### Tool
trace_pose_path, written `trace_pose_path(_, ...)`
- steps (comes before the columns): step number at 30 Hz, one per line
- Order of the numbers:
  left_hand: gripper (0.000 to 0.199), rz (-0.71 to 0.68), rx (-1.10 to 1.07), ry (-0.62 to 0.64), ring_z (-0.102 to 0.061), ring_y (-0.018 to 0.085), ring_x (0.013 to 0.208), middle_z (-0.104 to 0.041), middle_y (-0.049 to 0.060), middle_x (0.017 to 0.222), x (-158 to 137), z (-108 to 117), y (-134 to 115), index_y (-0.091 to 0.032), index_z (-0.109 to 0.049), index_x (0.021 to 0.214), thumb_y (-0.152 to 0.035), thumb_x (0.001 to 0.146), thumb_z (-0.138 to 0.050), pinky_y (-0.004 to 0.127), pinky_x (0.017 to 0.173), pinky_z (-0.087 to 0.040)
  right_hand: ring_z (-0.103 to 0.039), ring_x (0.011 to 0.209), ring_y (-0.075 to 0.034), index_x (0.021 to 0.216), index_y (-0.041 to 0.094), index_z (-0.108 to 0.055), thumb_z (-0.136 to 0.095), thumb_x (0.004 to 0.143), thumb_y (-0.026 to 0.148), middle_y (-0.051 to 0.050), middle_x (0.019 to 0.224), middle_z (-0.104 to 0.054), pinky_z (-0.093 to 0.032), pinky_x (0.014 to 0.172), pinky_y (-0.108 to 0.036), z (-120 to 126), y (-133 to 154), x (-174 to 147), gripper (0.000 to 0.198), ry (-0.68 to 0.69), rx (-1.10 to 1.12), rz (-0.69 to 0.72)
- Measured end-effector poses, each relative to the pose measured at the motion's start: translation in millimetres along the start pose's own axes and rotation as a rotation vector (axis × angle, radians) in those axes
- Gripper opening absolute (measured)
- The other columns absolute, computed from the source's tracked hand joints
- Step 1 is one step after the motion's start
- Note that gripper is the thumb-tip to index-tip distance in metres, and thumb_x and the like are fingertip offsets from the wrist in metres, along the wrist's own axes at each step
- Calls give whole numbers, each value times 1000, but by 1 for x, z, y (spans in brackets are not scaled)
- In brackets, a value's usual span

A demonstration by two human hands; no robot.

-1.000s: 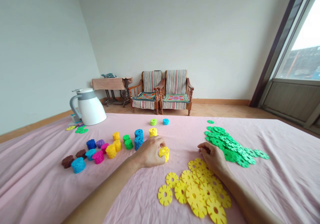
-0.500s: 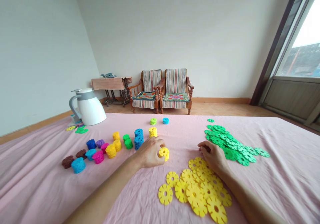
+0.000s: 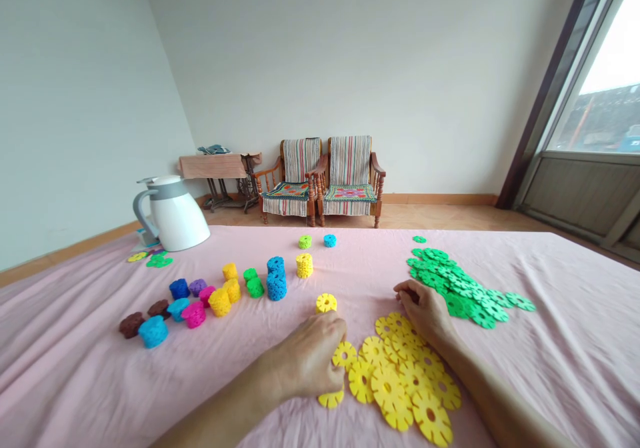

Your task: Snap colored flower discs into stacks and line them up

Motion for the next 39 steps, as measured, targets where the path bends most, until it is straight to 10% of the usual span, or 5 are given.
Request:
trace_pose_path(23,25,8,-22,-77,-50,20,75,-51,2,80,3,4,-4,-21,-39,73,-24,56,-57,28,64,-40,-62,64,-17,81,22,-65,-42,73,30,-1,70,-68,-44,61,-25,-2,-1,1,26,-8,-9,27)
trace_pose_path(31,27,51,-73,-220,-51,18,78,-54,1,83,11,50,30,-20,-47,80,-16,55,-55,27,67,-40,-61,65,-17,81,22,-65,-43,74,30,-1,71,-68,-44,62,-25,-1,0,-1,24,-9,-14,15)
trace_pose_path(39,21,70,-77,-328,-51,18,83,-54,2,87,20,51,52,-20,-51,81,-14,61,-54,28,74,-41,-62,66,-18,80,22,-65,-43,73,30,-1,71,-68,-44,62,-26,-2,-2,1,24,-2,-6,17)
Point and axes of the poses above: each hand's wrist, its own x-axis towards the middle knuckle, its own z-axis out of the back of the hand, y = z × x, the point moved 9 cm from there along x, towards the middle knuckle
